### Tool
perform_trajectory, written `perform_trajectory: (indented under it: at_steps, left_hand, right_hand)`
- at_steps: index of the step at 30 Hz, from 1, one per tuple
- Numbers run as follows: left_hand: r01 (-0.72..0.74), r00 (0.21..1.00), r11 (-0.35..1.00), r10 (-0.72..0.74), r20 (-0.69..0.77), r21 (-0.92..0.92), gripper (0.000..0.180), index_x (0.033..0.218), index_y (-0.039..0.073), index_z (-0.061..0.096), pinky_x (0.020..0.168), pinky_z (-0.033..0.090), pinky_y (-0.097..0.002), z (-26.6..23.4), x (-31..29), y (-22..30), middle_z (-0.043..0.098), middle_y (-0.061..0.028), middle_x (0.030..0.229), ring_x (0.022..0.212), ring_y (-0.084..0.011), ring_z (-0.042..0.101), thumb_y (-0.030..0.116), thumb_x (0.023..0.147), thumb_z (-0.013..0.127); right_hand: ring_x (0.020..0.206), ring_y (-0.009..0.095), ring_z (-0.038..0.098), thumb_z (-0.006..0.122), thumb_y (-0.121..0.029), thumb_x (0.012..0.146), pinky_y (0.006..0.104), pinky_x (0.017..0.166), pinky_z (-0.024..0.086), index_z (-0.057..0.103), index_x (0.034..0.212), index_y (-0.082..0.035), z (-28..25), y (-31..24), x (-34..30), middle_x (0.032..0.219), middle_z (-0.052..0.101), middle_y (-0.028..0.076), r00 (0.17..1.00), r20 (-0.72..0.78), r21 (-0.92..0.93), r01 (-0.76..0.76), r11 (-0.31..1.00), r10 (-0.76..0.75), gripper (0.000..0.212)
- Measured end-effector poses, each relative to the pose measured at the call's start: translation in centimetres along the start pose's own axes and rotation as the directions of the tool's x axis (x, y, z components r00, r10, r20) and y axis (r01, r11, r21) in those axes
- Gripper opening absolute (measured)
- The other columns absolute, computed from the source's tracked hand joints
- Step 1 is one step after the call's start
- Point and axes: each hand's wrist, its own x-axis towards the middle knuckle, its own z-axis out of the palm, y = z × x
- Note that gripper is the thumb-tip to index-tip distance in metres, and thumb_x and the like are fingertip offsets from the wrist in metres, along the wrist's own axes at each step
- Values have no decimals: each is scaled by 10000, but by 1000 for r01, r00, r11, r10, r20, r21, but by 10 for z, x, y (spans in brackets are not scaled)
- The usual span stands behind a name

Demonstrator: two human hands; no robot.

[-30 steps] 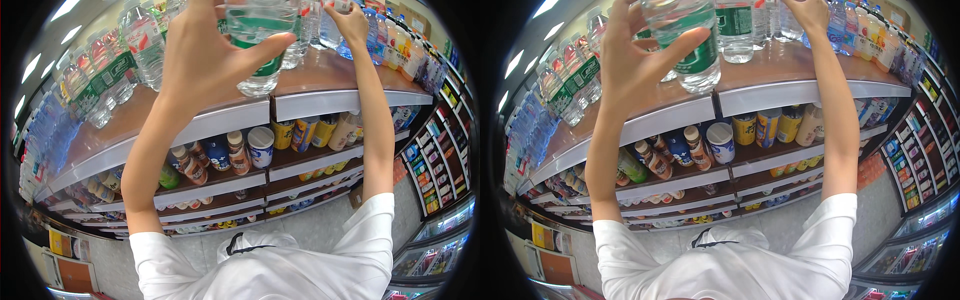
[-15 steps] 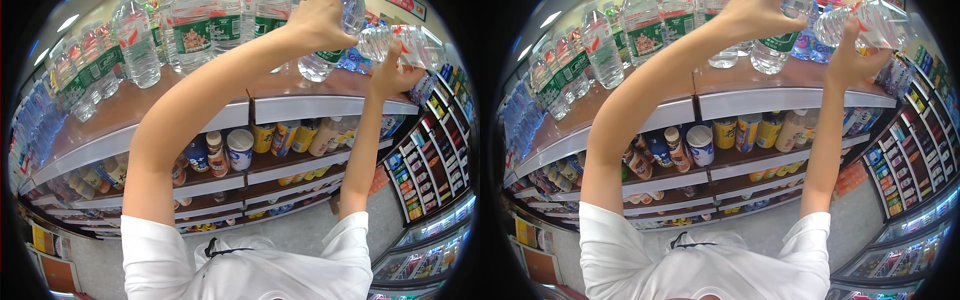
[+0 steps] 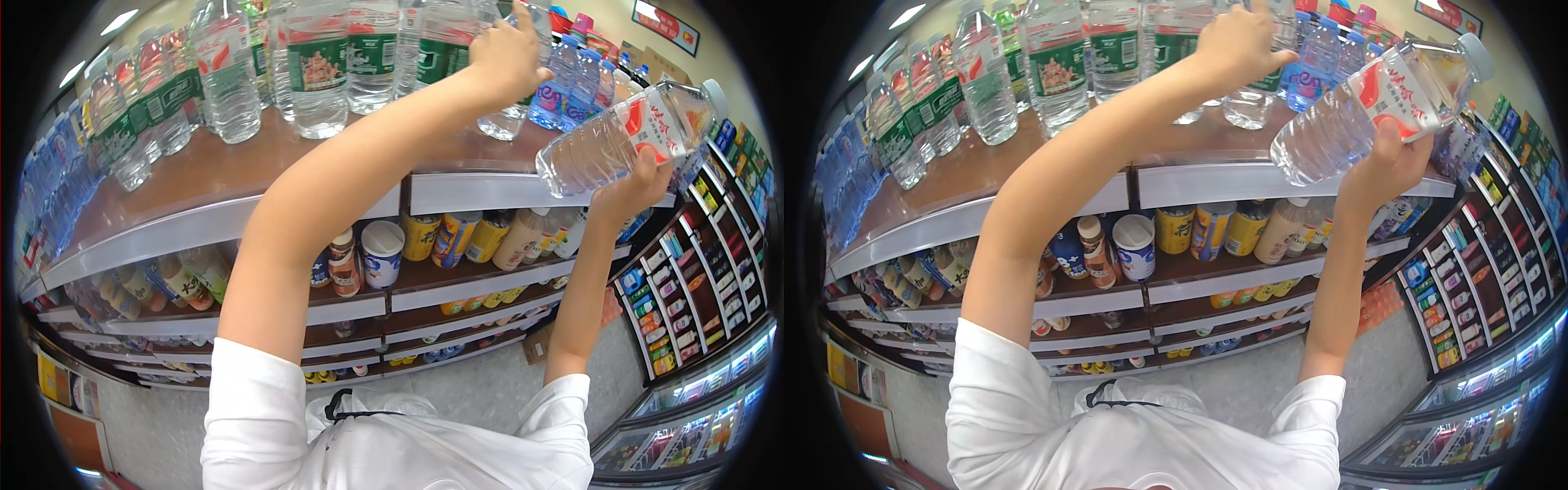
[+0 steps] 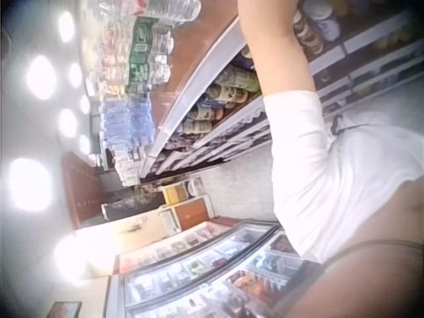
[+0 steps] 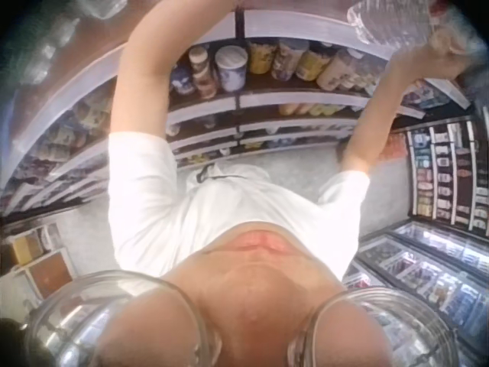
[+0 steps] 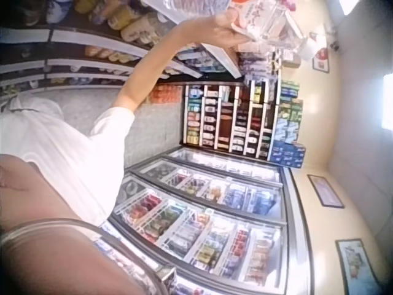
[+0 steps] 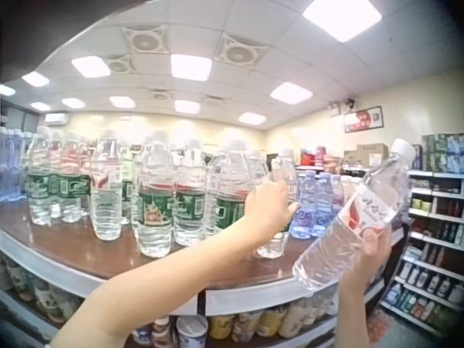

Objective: Restocking and organizing various beverage bottles on supermarket shelves.

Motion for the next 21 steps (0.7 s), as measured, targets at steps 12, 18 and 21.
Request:
perform_trajectory:
  at_steps: [12, 18, 21]
  left_hand:
    - [-328, 945, 909, 309, -110, -257, 458, 1154, -69, 525, 721, 513, -423, -124, -30, -44, 608, -228, 883, 851, -370, 622, 174, 780, 628]
    - [-106, 994, 828, 65, -93, -550, 396, 1024, -72, 620, 670, 512, -307, -229, -122, -52, 673, -155, 785, 744, -190, 644, 308, 923, 570]
    - [-85, 982, 870, -9, -189, -485, 511, 1134, -76, 552, 710, 505, -306, -237, -143, -65, 670, -119, 880, 794, -169, 628, 365, 887, 624]
  right_hand:
    - [849, 148, 532, 499, -103, 807, 256, 782, 441, 515, 1103, 37, 60, -50, -59, 1002, 555, 77, 966, 253, 96, 19, 995, -42, 328]
    - [809, 102, 527, 596, -150, 863, 219, 771, 412, 570, 1022, 11, 116, -79, -79, 914, 589, 29, 867, 484, 231, 3, 973, -118, 229]
    - [873, 79, 560, 633, -181, 873, 211, 755, 440, 610, 1029, 13, 151, -103, -82, 945, 629, 40, 737, 672, 258, -136, 957, -77, 251]
